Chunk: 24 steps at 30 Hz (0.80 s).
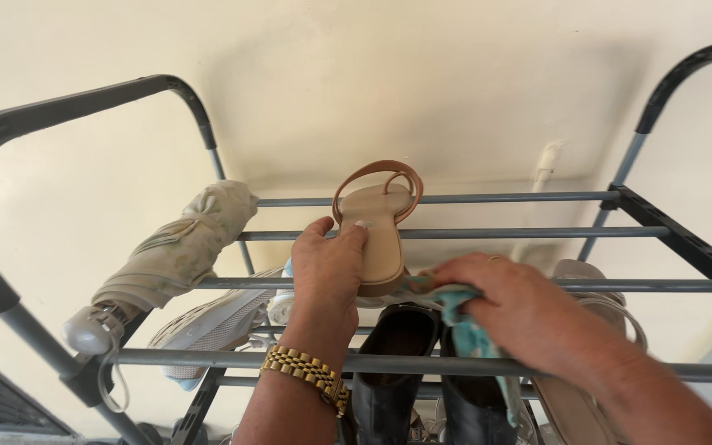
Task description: The person wipes the metal shoe rack and several pairs of shoes with a cloth. They clean sandals, sneakers, and black flats one at a time, then place them back on the rack.
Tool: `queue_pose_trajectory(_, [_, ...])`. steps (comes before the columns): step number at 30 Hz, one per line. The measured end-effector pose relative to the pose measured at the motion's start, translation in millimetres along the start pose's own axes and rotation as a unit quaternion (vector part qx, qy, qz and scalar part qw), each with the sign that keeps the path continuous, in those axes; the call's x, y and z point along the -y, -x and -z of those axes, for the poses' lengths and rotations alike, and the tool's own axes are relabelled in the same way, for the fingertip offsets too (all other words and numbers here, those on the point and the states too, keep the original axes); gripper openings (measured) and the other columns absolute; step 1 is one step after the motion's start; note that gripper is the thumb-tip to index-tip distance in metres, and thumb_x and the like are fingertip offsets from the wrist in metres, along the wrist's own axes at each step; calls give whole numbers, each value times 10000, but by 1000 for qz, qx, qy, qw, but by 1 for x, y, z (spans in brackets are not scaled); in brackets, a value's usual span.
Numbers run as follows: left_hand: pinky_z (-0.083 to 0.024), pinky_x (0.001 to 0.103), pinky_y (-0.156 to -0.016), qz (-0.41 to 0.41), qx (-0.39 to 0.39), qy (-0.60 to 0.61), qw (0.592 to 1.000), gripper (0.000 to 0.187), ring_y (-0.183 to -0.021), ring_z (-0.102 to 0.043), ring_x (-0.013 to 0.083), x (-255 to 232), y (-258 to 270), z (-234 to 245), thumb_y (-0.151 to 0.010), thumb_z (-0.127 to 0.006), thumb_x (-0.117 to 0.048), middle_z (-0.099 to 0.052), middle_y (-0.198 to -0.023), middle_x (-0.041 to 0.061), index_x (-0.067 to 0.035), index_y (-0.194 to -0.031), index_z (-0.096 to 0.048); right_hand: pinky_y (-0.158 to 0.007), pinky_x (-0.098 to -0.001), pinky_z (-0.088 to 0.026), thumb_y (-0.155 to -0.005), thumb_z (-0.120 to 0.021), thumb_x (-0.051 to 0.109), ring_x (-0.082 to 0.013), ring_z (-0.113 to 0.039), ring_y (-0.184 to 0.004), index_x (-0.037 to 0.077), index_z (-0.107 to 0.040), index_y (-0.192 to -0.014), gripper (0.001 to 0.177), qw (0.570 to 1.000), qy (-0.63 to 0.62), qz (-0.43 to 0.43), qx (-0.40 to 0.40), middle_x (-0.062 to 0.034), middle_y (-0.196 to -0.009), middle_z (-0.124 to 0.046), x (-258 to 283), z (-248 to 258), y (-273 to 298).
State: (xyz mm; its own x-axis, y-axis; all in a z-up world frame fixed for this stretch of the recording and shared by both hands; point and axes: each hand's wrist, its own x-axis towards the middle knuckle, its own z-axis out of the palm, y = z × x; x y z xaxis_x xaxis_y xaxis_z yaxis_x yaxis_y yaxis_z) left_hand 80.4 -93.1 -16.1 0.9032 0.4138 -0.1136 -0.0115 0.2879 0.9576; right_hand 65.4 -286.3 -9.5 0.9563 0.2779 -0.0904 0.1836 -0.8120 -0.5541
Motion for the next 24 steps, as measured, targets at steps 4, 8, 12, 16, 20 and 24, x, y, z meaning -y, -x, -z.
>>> queue_pose_trajectory(4, [-603, 377, -829, -35, -14, -74, 997, 546, -973, -745, 242, -4, 4, 6, -859, -657, -146, -737, -1131, 174, -6, -1374, -541, -905, -347, -604, -968, -621, 114, -165, -729, -987, 236, -705, -1281, 346, 997, 39, -64, 18, -9, -1183, -730, 8, 16, 5])
queue_pose_trajectory(8, [-600, 381, -847, -60, -38, -235, 969, 508, -963, -764, 263, -5, 10, -13, -848, -652, -148, -755, -1091, 177, -30, -1340, -602, -850, -347, -589, -954, -607, 108, -188, -719, -959, 234, -715, -1300, 385, 1000, -25, 6, 2, -34, -1113, -760, -16, 12, -2])
queue_pose_trajectory(12, [-589, 391, -882, -60, -18, -322, 945, 459, -985, -762, 279, -8, 5, -17, -850, -697, -211, -769, -1066, 181, -32, -1272, -668, -880, -473, -542, -1009, -585, 49, -323, -657, -931, 97, -716, -1255, 283, 966, -250, -66, -1, -176, -1010, -720, -36, 38, 3])
queue_pose_trajectory(16, [-602, 411, -874, -55, 11, -350, 935, 416, -983, -766, 294, -4, -1, -24, -846, -688, -204, -761, -1068, 190, -74, -1241, -696, -924, -529, -620, -1059, -498, 130, -303, -715, -933, 62, -676, -1226, 253, 876, -474, -32, -87, -143, -1003, -701, -46, 75, 8])
queue_pose_trajectory(20, [-548, 433, -943, -106, 31, -425, 898, 361, -1072, -698, 345, 3, -4, -31, -848, -709, -223, -729, -1115, 209, -45, -1160, -744, -918, -528, -610, -1085, -460, 160, -290, -725, -949, 73, -602, -1188, 195, 840, -525, 15, -138, -111, -1034, -697, -15, 81, 7])
queue_pose_trajectory(24, [-489, 465, -981, -300, -24, -373, 878, 382, -1128, -636, 412, 9, 10, -10, -831, -645, -75, -691, -1130, 280, 25, -1196, -695, -907, -475, -630, -1066, -457, 132, -232, -733, -961, 82, -603, -1202, 206, 802, -575, 81, -136, -72, -1060, -717, 34, 67, -1])
